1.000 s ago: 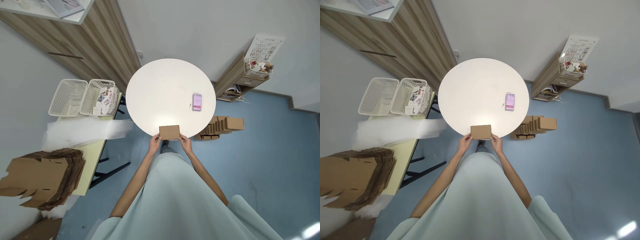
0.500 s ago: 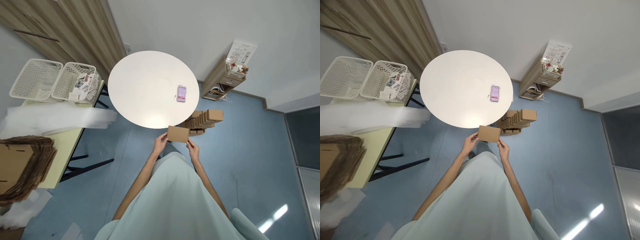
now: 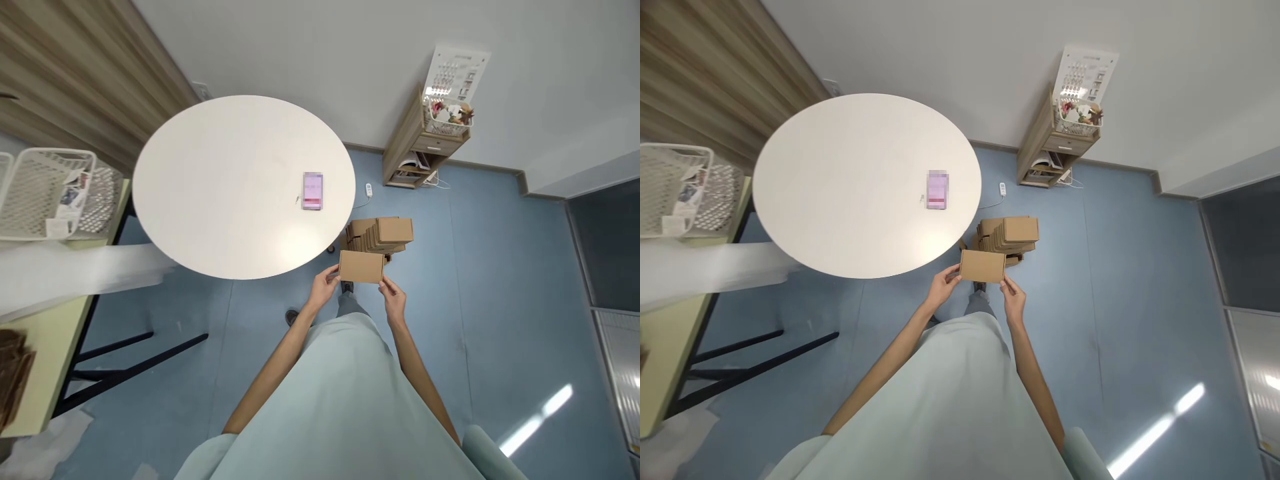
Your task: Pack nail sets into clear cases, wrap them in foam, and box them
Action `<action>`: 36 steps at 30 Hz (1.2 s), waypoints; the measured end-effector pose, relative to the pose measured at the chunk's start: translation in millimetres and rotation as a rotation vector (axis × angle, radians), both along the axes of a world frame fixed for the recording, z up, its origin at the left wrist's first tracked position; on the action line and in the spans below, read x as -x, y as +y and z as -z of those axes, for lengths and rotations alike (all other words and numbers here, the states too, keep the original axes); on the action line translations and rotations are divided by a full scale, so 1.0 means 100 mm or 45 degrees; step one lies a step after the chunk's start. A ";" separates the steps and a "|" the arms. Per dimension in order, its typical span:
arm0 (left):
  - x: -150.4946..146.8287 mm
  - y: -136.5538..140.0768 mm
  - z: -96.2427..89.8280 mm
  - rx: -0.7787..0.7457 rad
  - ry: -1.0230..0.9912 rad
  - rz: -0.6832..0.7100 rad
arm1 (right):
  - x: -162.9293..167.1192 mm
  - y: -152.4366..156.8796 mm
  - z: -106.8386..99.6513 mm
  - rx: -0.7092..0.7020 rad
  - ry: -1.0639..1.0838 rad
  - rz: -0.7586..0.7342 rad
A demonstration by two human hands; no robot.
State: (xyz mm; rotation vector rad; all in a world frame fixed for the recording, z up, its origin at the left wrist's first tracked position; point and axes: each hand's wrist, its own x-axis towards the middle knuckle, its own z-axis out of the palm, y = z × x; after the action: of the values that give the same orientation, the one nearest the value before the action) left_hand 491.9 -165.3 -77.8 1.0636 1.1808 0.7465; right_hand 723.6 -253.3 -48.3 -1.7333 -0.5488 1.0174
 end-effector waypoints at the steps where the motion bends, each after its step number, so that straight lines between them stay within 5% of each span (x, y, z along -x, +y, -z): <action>1: -0.18 0.06 -0.01 0.000 -0.002 0.011 | -0.18 0.07 0.00 0.004 -0.014 -0.003; 8: -1.26 0.65 -0.11 -0.027 0.096 0.070 | -1.30 0.68 -0.05 -0.019 -0.057 -0.029; 15: -1.81 1.27 -0.11 -0.070 0.188 0.078 | -1.86 1.30 0.08 -0.043 -0.087 -0.073; 27: -1.86 1.54 0.19 0.099 0.420 0.147 | -1.96 1.67 0.50 0.108 -0.104 -0.073; 32: -1.84 1.55 0.27 0.089 0.465 0.220 | -1.98 1.66 0.44 0.144 -0.240 -0.095; 36: -1.75 1.53 0.13 0.047 0.431 0.250 | -1.94 1.66 0.24 0.171 -0.375 -0.128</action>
State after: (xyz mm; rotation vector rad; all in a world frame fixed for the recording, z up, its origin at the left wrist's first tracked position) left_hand 666.6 -12.5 -90.5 1.2880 1.3452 0.3988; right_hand 917.1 -87.7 -72.3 -2.0084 -0.7757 0.8889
